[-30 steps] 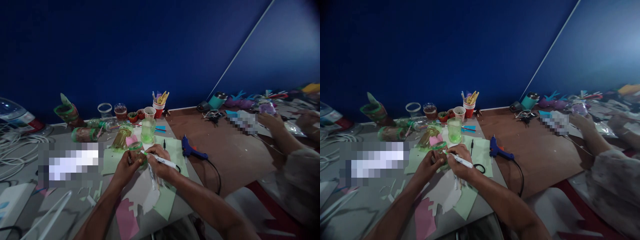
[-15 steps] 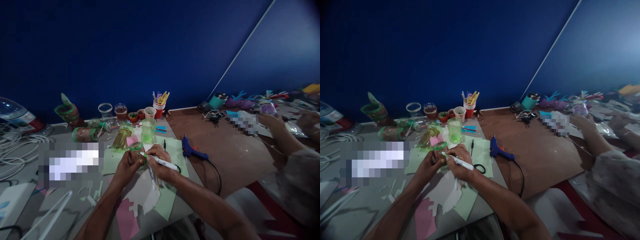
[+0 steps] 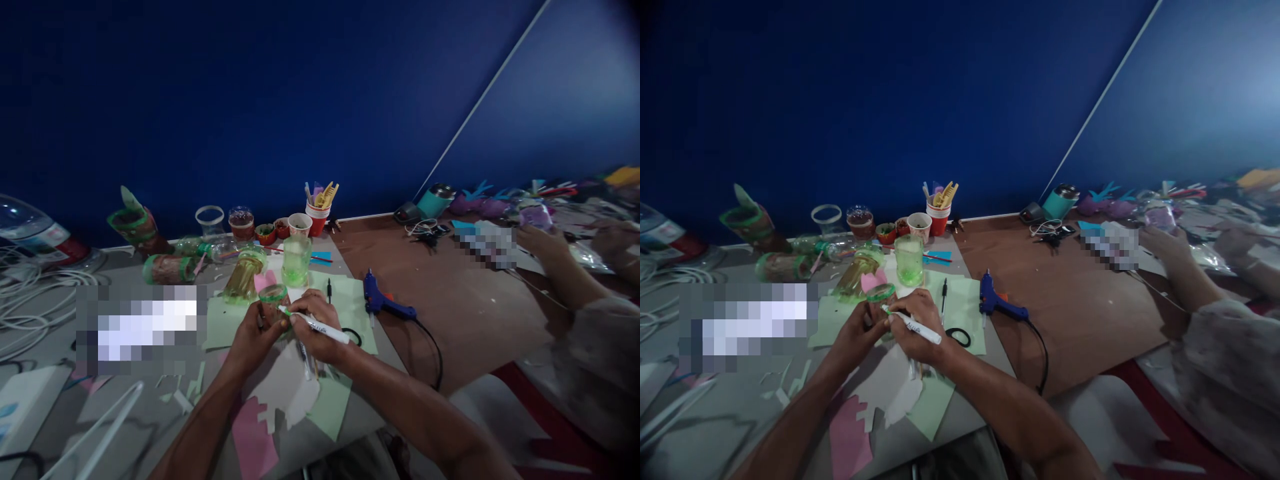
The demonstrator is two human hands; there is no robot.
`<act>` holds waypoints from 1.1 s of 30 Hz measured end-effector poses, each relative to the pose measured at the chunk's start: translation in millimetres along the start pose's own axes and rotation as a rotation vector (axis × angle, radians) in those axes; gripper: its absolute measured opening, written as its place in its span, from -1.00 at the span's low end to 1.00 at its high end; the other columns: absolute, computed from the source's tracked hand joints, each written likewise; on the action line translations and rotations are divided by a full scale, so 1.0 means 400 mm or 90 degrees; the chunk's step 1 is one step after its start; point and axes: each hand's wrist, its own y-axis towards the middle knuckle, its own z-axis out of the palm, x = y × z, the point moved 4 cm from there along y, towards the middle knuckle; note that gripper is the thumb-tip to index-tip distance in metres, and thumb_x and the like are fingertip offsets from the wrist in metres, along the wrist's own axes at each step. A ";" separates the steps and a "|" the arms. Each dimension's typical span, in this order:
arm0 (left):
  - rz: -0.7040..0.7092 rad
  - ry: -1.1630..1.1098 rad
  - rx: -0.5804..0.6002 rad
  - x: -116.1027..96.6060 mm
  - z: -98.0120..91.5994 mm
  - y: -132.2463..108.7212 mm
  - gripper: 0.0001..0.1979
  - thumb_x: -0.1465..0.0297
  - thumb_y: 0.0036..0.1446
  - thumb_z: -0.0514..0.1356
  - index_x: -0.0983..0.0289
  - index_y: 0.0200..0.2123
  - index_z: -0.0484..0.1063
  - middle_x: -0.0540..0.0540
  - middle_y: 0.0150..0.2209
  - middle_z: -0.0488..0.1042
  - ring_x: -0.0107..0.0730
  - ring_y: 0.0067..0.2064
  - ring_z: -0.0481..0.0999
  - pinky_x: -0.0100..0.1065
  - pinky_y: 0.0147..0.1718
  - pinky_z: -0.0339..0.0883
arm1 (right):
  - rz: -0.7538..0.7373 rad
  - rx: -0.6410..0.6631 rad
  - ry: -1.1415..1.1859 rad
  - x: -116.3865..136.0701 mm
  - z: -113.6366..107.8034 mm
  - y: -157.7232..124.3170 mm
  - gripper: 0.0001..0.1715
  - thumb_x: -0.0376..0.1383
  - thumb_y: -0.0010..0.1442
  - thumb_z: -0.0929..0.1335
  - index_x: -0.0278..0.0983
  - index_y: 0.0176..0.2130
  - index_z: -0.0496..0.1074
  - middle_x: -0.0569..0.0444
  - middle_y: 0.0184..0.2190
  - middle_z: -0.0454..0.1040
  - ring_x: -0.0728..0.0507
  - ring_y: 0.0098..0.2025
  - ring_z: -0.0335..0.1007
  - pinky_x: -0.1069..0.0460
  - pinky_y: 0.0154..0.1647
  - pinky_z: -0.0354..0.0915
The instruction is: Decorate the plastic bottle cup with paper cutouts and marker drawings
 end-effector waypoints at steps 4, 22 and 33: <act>-0.011 -0.006 0.002 -0.002 -0.001 0.000 -0.70 0.19 -0.06 0.22 0.25 -0.35 0.25 -0.03 -0.43 0.37 -0.37 -0.39 0.38 -0.37 -0.42 0.22 | -0.017 -0.004 -0.002 0.002 -0.002 -0.001 -0.89 -0.36 0.06 0.29 -0.21 -0.36 0.42 0.10 -0.49 0.44 -0.11 -0.34 0.36 -0.05 -0.19 0.28; 0.007 0.005 -0.004 -0.004 0.006 -0.002 -0.72 0.20 -0.09 0.22 0.22 -0.40 0.23 -0.07 -0.49 0.33 -0.40 -0.45 0.35 -0.39 -0.46 0.21 | 0.004 0.021 -0.016 0.009 0.003 0.000 -0.88 -0.37 0.06 0.29 -0.20 -0.36 0.41 0.08 -0.45 0.48 -0.12 -0.32 0.37 -0.08 -0.13 0.26; 0.018 0.015 -0.013 -0.010 0.000 -0.001 -0.73 0.21 -0.08 0.22 0.22 -0.42 0.22 -0.04 -0.46 0.35 -0.39 -0.43 0.36 -0.39 -0.45 0.22 | -0.011 0.035 -0.022 0.015 0.006 -0.001 -0.88 -0.37 0.05 0.28 -0.20 -0.38 0.41 0.10 -0.50 0.45 -0.11 -0.37 0.37 -0.09 -0.14 0.27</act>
